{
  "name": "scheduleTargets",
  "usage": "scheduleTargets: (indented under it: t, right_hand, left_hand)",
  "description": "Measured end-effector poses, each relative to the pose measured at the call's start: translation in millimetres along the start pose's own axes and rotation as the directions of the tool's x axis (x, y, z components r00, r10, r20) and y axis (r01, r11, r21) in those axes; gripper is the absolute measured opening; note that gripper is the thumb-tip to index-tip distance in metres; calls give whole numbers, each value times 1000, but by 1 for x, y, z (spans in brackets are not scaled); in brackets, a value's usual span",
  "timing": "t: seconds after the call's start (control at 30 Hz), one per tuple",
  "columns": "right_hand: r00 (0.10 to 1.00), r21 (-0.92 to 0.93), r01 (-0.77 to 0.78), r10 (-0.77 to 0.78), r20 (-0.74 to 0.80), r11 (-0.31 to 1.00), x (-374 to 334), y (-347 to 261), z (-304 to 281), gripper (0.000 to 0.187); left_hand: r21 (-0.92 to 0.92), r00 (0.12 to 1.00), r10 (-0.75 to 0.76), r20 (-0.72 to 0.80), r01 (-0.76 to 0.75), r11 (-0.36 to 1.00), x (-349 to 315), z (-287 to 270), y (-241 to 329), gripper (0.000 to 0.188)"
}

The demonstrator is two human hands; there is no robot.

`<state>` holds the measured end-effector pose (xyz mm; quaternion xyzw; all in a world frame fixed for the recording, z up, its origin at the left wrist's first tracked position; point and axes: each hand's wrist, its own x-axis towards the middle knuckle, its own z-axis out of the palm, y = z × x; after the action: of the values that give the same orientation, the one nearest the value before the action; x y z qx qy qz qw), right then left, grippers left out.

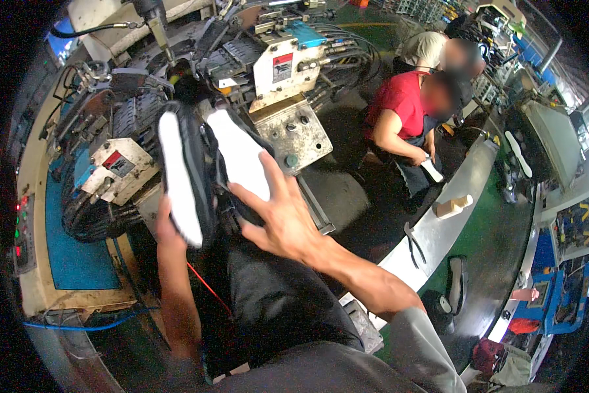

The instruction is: Assembling shoe soles and uppers using industrial pressing machinery in a factory.

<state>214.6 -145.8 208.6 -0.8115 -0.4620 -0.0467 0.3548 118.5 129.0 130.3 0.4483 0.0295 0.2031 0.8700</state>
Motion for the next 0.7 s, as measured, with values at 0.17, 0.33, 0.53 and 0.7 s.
scheduleTargets:
  t: [0.17, 0.33, 0.53, 0.7]
  right_hand:
    - [999, 3, 17, -17, -41, 1000, 65, 24, 54, 68]
    - [996, 46, -26, 30, -85, 999, 84, 30, 86, 70]
    - [999, -42, -34, 34, 9, 999, 74, 22, 104, 76]
    - [985, -403, 170, -151, 78, 899, 78, 21, 87, 82]
  left_hand:
    - [-237, 996, -63, -57, 48, 970, -124, 40, 18, 108]
    - [-140, 920, -153, -362, 109, 984, -212, 26, -7, 113]
    - [-183, 911, -220, -348, 164, 969, -262, -1, -37, 96]
    - [-272, 908, -327, -262, 256, 928, -271, 1, -57, 90]
